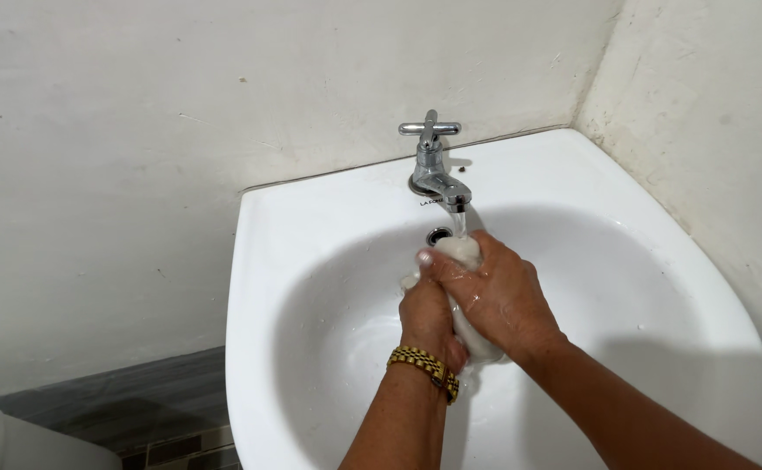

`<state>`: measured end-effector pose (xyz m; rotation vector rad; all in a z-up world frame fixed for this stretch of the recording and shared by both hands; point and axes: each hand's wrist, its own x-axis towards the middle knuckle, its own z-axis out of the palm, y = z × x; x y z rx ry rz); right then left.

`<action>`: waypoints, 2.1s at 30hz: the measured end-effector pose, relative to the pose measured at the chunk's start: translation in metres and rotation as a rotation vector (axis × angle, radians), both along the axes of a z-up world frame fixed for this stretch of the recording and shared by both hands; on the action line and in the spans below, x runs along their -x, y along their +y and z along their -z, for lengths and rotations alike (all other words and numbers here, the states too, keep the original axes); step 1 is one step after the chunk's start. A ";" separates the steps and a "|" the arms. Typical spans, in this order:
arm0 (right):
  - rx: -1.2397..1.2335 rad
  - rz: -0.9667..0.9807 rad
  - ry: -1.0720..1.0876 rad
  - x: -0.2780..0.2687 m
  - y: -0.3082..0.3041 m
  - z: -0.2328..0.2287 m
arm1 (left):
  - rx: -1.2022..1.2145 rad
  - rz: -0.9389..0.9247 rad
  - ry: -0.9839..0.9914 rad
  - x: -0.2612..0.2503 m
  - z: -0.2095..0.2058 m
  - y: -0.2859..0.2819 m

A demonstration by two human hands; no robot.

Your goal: The person wets a cloth under running water, then wipes the sink basin, faucet, and surrounding counter area. The person repeatedly rinses and wrings the cloth while continuing to wipe the sink surfaces.

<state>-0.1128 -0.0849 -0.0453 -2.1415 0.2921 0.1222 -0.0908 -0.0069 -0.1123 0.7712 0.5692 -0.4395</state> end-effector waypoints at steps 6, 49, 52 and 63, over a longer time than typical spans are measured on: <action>-0.110 0.068 0.067 -0.027 -0.019 0.040 | -0.295 -0.003 -0.072 -0.008 -0.004 -0.001; -0.010 0.023 -0.024 0.005 0.008 -0.005 | -0.086 -0.087 -0.050 0.007 -0.006 0.000; 0.031 0.052 0.025 -0.007 -0.004 0.009 | -0.216 -0.039 -0.041 0.001 -0.001 -0.004; -0.622 0.210 0.284 -0.037 -0.036 0.070 | -0.747 0.097 -0.358 0.001 -0.036 0.000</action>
